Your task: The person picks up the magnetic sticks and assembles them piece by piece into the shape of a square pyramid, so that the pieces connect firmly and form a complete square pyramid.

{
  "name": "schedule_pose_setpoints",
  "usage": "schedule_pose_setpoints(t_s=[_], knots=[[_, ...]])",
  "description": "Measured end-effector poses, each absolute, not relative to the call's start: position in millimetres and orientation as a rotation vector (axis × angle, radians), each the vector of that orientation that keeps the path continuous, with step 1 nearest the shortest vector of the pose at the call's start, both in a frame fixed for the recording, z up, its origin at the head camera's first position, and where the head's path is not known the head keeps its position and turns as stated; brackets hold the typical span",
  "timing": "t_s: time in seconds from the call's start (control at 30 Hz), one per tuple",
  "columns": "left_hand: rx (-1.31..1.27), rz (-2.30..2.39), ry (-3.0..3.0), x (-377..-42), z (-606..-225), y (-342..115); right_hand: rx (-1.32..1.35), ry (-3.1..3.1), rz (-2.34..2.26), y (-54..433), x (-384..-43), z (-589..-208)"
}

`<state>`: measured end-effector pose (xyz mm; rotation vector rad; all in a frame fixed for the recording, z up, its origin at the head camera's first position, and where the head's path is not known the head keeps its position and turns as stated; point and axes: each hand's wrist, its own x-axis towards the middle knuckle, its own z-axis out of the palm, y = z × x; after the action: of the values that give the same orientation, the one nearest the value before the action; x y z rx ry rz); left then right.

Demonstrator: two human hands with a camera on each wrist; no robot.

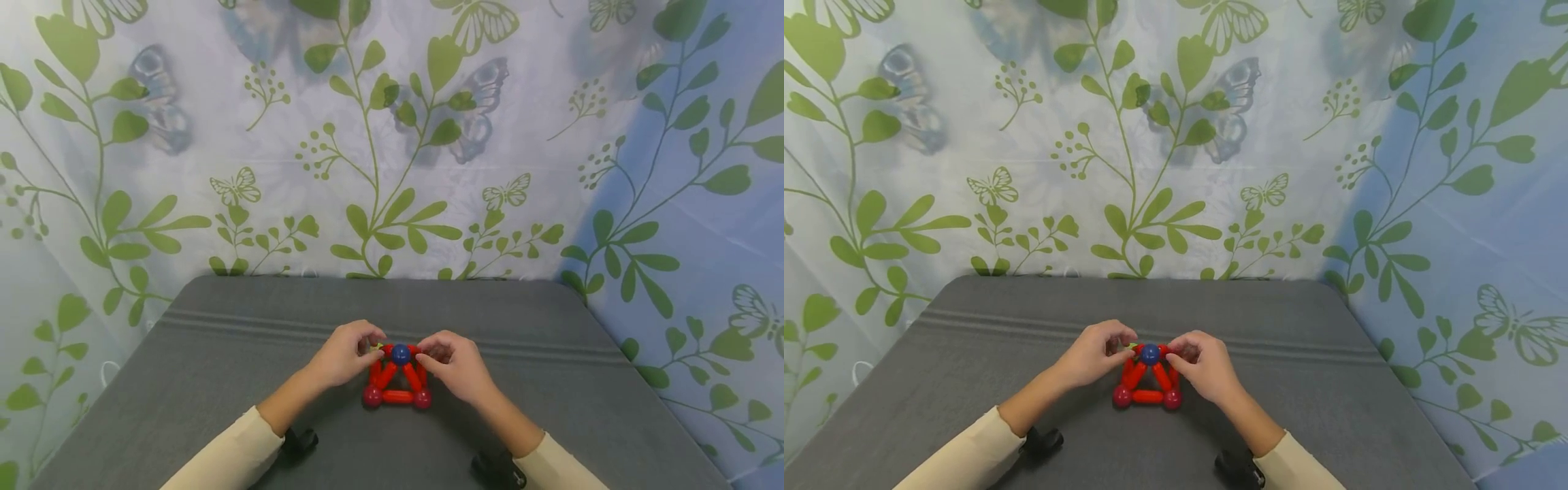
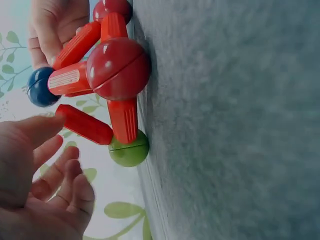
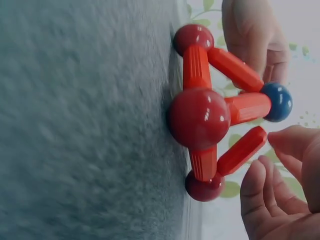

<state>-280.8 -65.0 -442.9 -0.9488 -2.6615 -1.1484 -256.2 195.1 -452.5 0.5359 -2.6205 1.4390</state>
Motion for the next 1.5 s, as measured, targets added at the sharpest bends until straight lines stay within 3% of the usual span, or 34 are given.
schedule_pose_setpoints(t_s=[0.3,1.5], knots=[[-1.055,-1.002,-2.714,-289.3,-447.2,-56.5,0.737,-2.651,1.343,192.1,-266.6,-457.7],[-1.088,-0.964,-2.739,-294.7,-443.7,-60.1,0.812,-2.639,1.389,194.1,-278.2,-464.0]])
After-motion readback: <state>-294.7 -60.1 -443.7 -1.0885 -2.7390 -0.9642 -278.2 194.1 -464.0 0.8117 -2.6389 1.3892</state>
